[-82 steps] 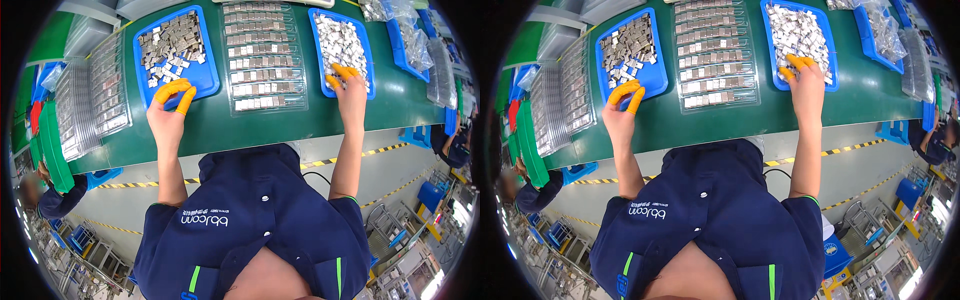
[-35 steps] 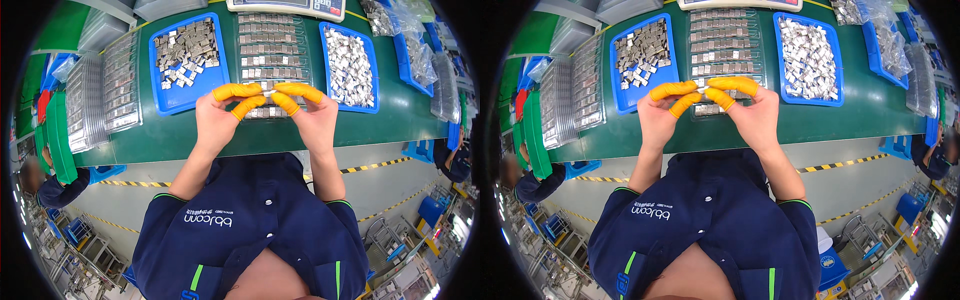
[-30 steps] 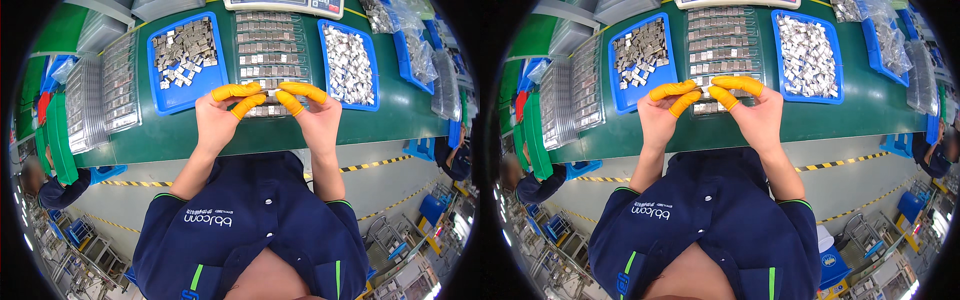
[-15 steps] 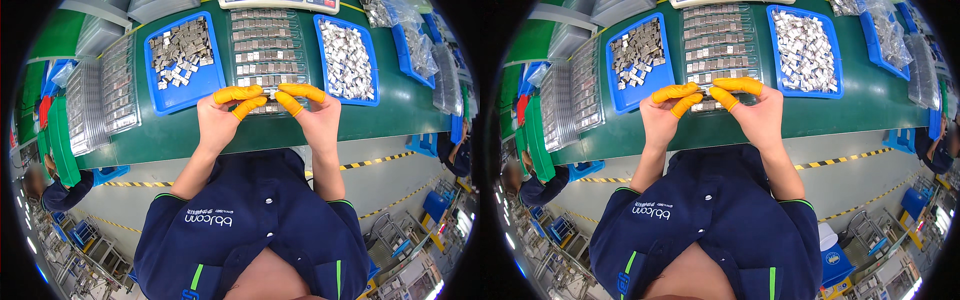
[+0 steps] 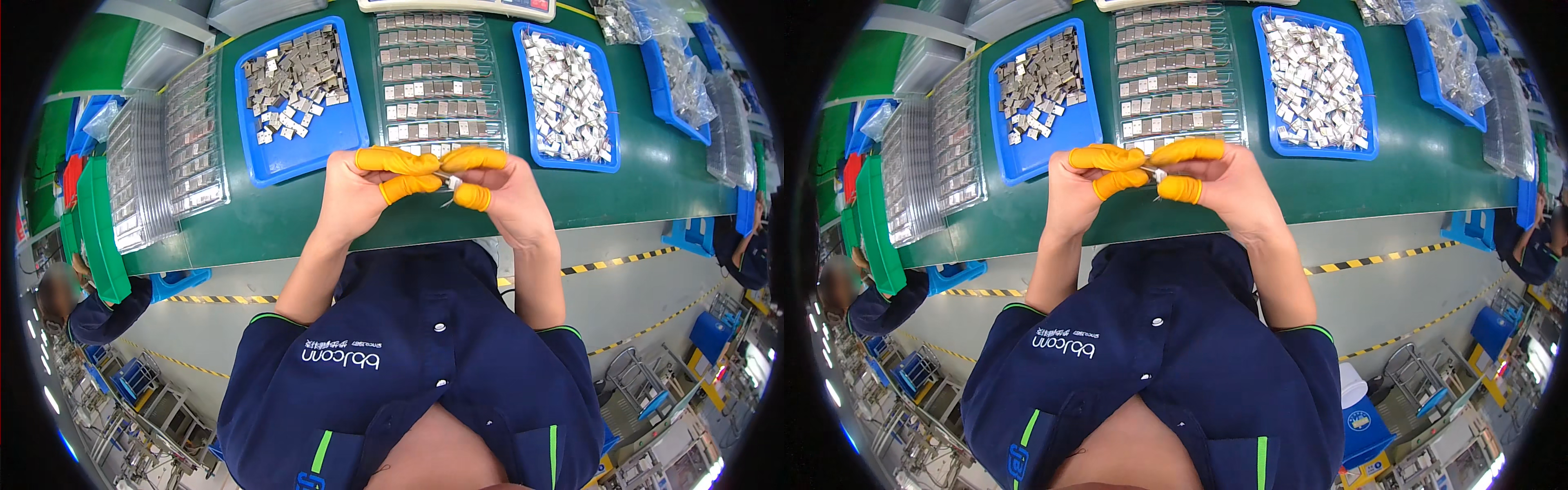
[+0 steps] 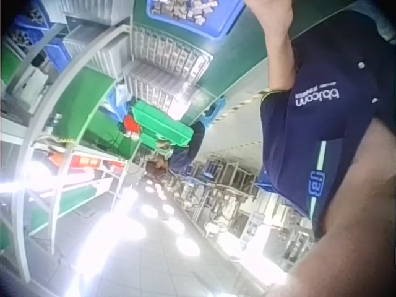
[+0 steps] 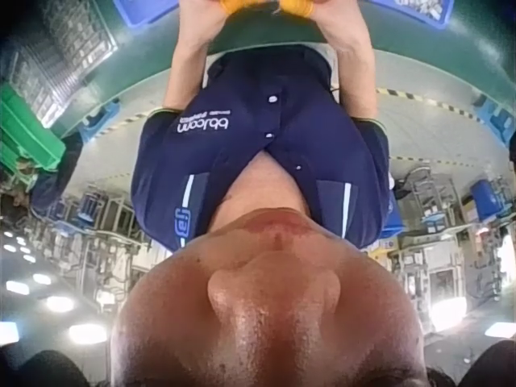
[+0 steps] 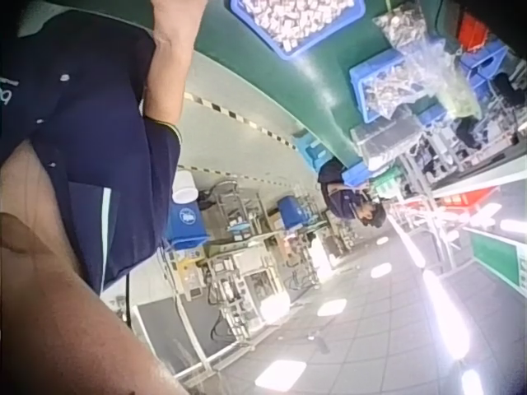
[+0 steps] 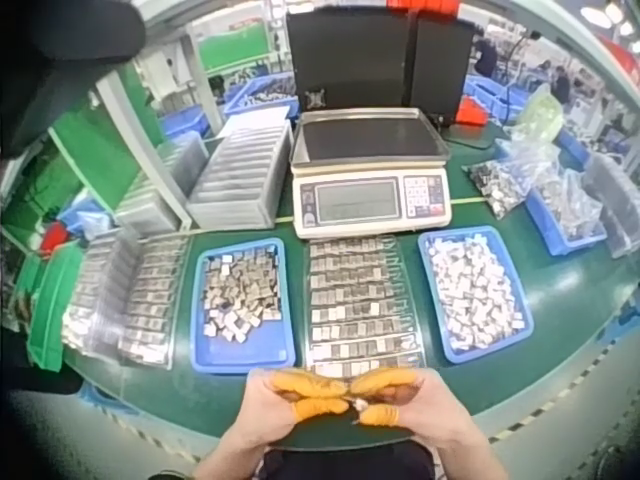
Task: The person sorts small electronic components by hand, taking them from plastic trays and a plastic bag and placing them into organized compartments.
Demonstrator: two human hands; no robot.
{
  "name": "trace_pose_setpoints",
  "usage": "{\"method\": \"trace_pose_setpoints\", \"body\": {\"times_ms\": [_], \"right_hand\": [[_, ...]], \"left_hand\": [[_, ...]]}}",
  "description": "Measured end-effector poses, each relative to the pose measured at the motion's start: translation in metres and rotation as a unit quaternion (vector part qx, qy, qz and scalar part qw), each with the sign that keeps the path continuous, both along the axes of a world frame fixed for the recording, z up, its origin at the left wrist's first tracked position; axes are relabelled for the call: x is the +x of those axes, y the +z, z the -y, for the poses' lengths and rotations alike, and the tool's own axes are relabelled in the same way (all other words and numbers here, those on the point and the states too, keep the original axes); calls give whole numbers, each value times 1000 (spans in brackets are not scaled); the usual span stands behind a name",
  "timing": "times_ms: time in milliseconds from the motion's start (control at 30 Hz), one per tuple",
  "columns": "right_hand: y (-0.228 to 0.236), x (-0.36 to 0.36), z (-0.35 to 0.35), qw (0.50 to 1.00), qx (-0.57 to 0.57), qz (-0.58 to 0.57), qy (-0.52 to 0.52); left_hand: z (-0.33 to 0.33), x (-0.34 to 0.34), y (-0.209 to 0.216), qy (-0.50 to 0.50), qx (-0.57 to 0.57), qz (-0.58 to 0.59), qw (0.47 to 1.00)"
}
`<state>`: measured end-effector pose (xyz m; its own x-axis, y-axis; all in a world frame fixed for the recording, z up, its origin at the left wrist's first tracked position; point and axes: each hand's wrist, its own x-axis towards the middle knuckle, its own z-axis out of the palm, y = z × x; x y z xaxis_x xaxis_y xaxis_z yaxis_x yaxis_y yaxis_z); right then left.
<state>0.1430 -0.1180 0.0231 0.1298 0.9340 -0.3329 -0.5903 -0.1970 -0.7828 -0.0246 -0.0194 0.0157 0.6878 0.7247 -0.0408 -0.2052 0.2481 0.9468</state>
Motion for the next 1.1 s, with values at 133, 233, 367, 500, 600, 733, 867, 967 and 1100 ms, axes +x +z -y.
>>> {"method": "trace_pose_setpoints", "body": {"times_ms": [133, 233, 367, 500, 600, 733, 867, 967, 1100], "right_hand": [[-2, -1, -1, 999, -7, -21, 26], [-10, -1, -1, 997, -5, -68, 48], [0, -6, -4, 999, -1, -14, 35], [6, -13, -5, 985, 93, 143, -2], [19, -15, -10, 956, 120, 263, -55], [10, -8, -10, 710, 189, 647, -203], [0, -17, -3, 682, 248, 662, -188], [-4, -16, 1, 727, 229, 626, -166], [-2, -17, 7, 790, 140, 567, -189]], "left_hand": [[-3, -4, 0, -43, -30, -13, 999], [0, -6, 0, -41, -26, -12, 999], [1, -9, 2, -22, -27, -6, 999], [8, -7, -1, 5, -14, 29, 999], [16, 4, 10, 49, 8, 71, 996], [13, 15, 3, 129, 77, -54, 987], [19, 18, 0, 67, 146, -92, 983], [19, 18, -3, 41, 143, -87, 985], [19, 16, -4, 9, 57, -68, 996]]}}
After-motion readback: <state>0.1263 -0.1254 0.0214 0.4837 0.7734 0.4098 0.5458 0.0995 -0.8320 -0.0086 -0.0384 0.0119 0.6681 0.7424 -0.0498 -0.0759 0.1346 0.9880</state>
